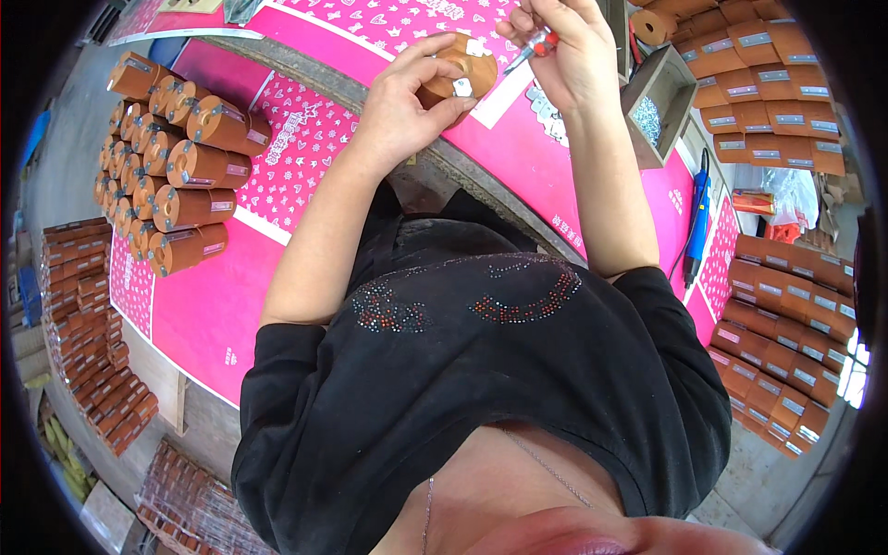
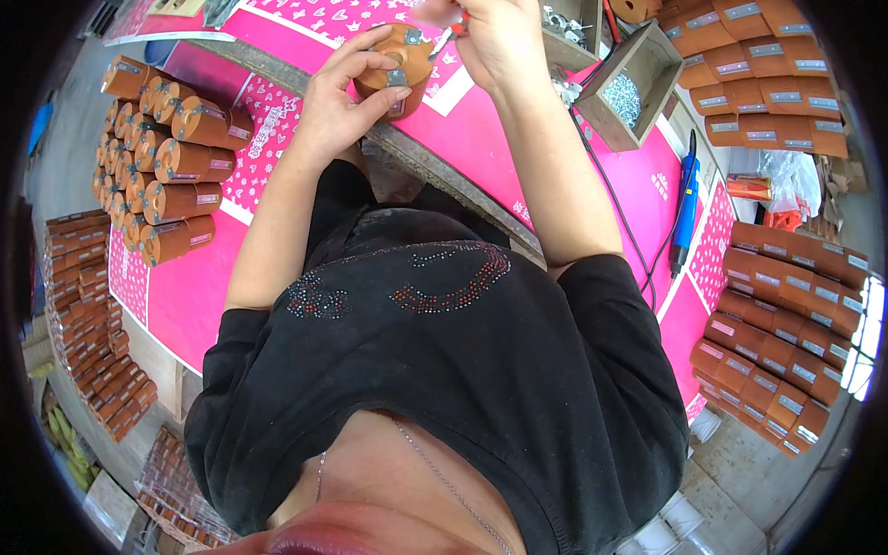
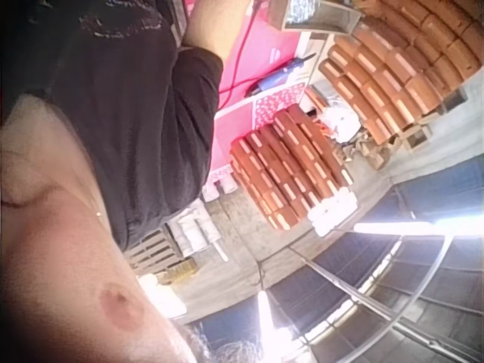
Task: Assembling small metal components onto cylindrical parts at a workbench.
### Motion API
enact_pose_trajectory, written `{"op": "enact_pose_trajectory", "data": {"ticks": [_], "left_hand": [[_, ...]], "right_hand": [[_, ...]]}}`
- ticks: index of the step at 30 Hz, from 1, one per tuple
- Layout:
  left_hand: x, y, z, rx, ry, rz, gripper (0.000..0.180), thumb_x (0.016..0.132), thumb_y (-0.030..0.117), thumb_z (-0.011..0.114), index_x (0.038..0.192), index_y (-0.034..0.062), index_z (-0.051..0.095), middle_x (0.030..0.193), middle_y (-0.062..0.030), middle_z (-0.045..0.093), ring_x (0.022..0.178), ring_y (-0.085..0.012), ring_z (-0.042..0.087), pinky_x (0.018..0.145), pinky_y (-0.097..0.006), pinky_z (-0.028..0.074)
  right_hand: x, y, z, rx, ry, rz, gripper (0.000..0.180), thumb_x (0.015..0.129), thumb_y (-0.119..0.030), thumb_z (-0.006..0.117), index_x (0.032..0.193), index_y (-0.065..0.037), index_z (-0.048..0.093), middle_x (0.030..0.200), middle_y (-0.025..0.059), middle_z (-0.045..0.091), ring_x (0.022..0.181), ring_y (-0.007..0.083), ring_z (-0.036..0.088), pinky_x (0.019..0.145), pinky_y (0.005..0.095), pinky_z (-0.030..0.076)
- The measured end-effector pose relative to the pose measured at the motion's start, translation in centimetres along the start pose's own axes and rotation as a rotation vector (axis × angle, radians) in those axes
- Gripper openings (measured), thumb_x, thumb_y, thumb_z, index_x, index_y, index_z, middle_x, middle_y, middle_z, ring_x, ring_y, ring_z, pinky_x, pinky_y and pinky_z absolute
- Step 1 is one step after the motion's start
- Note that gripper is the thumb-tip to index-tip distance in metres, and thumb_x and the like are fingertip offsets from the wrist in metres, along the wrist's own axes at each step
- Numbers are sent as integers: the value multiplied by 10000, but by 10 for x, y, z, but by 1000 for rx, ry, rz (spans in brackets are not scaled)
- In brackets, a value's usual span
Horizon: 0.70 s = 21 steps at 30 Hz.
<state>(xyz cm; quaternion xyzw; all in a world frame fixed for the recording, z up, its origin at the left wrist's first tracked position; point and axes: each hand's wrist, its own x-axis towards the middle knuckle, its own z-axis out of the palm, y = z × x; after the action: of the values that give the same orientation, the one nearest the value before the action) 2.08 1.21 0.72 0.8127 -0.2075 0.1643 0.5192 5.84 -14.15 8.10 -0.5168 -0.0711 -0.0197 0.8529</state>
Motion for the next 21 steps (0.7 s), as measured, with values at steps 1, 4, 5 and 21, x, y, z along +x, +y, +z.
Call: {"op": "enact_pose_trajectory", "data": {"ticks": [1,4,5,21], "left_hand": [[0,0,0,-1,0,0,263,659,125,757,868,34,626,1222,-74,534,1059,-254,558,880,-340,463],[0,-2,1,-35,7,14,263,657,112,760,870,35,627,1219,-76,536,1057,-252,560,872,-332,468],[0,-3,2,-50,14,22,263,655,107,762,869,35,626,1218,-77,537,1053,-251,563,866,-328,470],[2,1,-3,-88,-18,-58,288,660,111,751,912,45,629,1221,-66,531,1032,-242,568,851,-334,479]], "right_hand": [[0,-1,6,-7,35,-27,98,871,-136,565,802,-72,537,703,33,547,548,112,499,556,230,438],[9,4,9,-30,-54,-71,253,902,-255,535,732,-74,487,616,19,489,513,114,457,489,224,378],[11,5,13,54,-138,-71,307,913,-297,515,703,-77,469,579,19,466,492,121,440,467,234,360],[6,52,5,143,-331,-190,448,967,-296,376,585,-63,379,451,48,349,355,126,302,363,262,281]]}}
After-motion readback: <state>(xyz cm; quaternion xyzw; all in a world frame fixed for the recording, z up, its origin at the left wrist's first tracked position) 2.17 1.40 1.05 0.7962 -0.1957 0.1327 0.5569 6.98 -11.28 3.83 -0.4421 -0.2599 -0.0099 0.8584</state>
